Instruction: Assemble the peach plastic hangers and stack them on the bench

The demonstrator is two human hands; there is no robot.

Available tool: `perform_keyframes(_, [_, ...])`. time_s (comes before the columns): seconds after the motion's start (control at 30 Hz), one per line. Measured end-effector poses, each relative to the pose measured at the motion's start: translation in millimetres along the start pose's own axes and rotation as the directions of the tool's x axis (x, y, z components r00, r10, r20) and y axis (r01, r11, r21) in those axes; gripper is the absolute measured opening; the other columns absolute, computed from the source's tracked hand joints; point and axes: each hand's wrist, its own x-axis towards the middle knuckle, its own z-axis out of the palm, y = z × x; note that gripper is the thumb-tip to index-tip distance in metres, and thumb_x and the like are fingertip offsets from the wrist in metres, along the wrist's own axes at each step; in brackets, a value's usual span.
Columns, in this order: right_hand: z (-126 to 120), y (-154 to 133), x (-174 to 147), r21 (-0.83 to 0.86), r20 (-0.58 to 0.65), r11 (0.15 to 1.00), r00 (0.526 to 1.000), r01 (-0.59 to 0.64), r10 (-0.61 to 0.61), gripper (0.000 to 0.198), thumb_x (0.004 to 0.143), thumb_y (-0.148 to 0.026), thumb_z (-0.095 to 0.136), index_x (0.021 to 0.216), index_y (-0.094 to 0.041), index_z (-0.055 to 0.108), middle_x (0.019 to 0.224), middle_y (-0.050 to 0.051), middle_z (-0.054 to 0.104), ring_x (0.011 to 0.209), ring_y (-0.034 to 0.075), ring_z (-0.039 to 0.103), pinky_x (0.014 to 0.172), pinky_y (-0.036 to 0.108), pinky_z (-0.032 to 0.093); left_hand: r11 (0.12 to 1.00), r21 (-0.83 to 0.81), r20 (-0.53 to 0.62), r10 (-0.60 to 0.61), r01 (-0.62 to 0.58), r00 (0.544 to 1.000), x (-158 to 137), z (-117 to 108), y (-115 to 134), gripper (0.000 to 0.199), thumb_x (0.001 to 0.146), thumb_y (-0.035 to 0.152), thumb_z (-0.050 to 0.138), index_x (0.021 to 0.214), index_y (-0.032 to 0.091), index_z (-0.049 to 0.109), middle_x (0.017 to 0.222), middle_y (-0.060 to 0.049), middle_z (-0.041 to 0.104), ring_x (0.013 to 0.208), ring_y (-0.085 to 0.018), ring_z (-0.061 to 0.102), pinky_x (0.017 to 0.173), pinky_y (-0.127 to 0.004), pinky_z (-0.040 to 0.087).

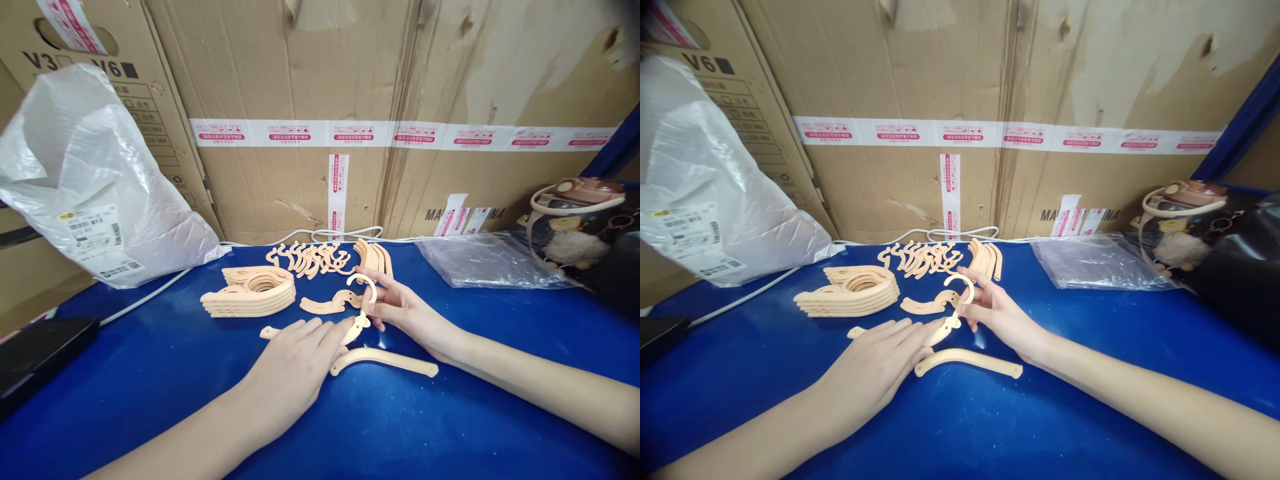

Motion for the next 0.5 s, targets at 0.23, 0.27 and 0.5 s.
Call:
perform_keyframes(0.23, [-4.6, 0.8, -0.5, 0.058, 0.074, 0.998, 0.997, -0.02, 0.016, 0.064, 0.08, -0.021, 0.068, 0.137, -0.02, 0.038, 0.074, -0.004, 0.058, 0.057, 0.006, 0.046, 0.053, 0.02, 0.038, 0.995, -0.093, -0.028, -0.023, 0.021, 0.999, 1.6, -1.2, -1.5, 0.038, 0.103, 0.025, 0.02, 0.136, 0.012, 0.034, 0.097, -0.008, 0.07, 0.079, -0.02, 0.065, 0.065, -0.031, 0.049])
perform_keyframes(0.27, [-5.3, 0.8, -0.2, 0.064, 0.085, 0.998, 0.996, -0.023, 0.017, 0.064, 0.08, -0.021, 0.067, 0.137, -0.02, 0.038, 0.075, -0.004, 0.058, 0.057, 0.007, 0.046, 0.053, 0.02, 0.039, 0.994, -0.106, -0.032, -0.024, 0.02, 0.999, 1.9, -1.7, -1.3, 0.038, 0.103, 0.025, 0.02, 0.135, 0.013, 0.035, 0.098, -0.008, 0.07, 0.079, -0.021, 0.065, 0.065, -0.032, 0.049])
perform_keyframes(0.5, [-8.9, -0.7, 2.0, 0.091, 0.13, 0.995, 0.991, -0.048, 0.035, 0.065, 0.08, -0.021, 0.068, 0.137, -0.021, 0.037, 0.076, -0.004, 0.058, 0.058, 0.007, 0.047, 0.053, 0.02, 0.038, 0.983, -0.179, -0.032, -0.04, 0.033, 0.999, 2.0, -4.2, -1.1, 0.036, 0.103, 0.026, 0.023, 0.136, 0.017, 0.034, 0.103, -0.007, 0.069, 0.082, -0.019, 0.064, 0.069, -0.031, 0.05])
